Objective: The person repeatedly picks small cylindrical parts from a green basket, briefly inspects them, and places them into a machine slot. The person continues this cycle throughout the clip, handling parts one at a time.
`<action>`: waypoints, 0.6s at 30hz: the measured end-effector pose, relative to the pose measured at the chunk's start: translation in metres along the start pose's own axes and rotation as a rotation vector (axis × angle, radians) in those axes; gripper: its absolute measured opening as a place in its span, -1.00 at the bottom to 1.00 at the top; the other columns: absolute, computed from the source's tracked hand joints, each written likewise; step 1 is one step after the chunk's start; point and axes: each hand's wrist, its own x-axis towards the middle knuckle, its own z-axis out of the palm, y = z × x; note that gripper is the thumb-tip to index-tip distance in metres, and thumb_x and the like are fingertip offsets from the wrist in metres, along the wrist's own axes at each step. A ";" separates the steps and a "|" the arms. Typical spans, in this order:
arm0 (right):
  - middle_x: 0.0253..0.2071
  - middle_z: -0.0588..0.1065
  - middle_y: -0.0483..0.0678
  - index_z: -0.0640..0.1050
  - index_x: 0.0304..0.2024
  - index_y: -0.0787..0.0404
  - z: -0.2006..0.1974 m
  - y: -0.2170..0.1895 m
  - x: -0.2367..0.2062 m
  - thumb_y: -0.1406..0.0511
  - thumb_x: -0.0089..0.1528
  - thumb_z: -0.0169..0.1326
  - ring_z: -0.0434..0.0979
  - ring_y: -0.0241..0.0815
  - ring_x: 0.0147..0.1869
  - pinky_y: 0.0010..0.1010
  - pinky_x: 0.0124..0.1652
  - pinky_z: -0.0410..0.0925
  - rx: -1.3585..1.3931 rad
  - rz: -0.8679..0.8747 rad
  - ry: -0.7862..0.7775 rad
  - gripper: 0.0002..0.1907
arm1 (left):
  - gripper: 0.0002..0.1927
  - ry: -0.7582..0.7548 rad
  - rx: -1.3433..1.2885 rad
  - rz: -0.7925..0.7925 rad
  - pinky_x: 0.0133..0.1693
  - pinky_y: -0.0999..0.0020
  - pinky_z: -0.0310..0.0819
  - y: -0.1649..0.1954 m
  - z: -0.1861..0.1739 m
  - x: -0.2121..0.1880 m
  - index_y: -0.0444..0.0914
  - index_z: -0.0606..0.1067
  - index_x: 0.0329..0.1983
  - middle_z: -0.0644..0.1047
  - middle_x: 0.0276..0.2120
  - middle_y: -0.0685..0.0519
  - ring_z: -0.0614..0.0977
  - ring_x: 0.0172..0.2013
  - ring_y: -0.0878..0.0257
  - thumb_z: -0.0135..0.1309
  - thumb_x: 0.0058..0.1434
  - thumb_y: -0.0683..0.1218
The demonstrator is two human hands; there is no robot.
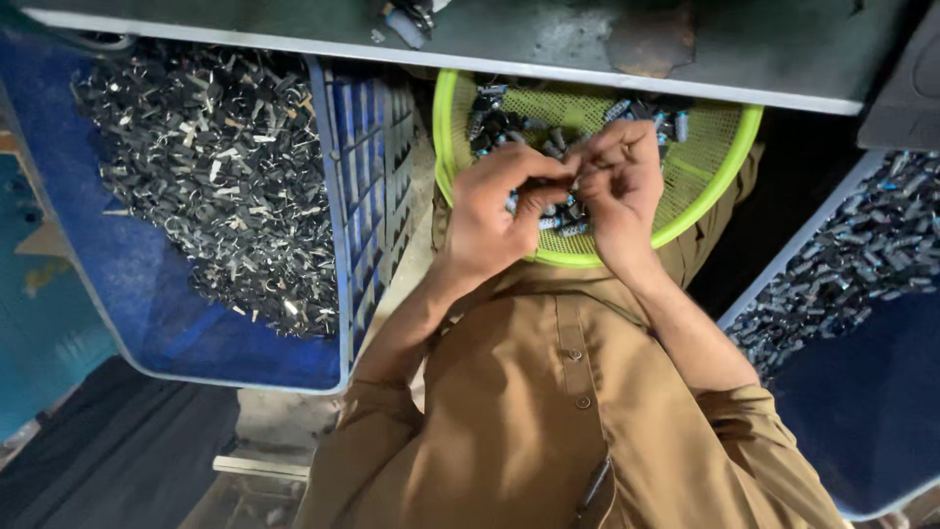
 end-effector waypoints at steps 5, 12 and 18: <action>0.07 0.42 -0.08 0.38 0.17 0.31 -0.006 0.012 -0.021 0.43 0.28 0.19 0.51 -0.30 0.01 -0.49 -0.06 0.45 0.111 0.095 -0.138 -0.56 | -0.84 0.098 -0.379 -0.182 -0.12 0.47 0.58 -0.006 0.006 -0.010 -0.34 0.49 -0.10 0.58 -0.18 -0.03 0.65 -0.21 0.29 0.14 0.31 -0.38; -0.03 0.52 0.13 0.45 0.07 0.37 -0.015 0.009 -0.029 0.66 0.32 0.13 0.57 -0.16 -0.02 -0.47 -0.08 0.48 -0.326 -0.245 0.066 -0.69 | -0.81 0.087 -0.073 0.017 -0.16 0.39 0.54 0.001 0.008 -0.005 -0.34 0.50 -0.13 0.57 -0.21 -0.05 0.65 -0.24 0.19 0.20 0.22 -0.33; 0.01 0.52 0.16 0.31 0.07 0.39 -0.016 0.000 -0.022 0.70 0.26 0.09 0.60 -0.11 0.10 -0.38 0.04 0.51 -0.255 -0.352 0.005 -0.59 | -0.84 -0.038 -0.013 -0.036 -0.27 0.37 0.46 0.004 0.008 0.003 -0.32 0.48 -0.21 0.53 -0.36 -0.02 0.60 -0.36 0.19 0.23 0.21 -0.28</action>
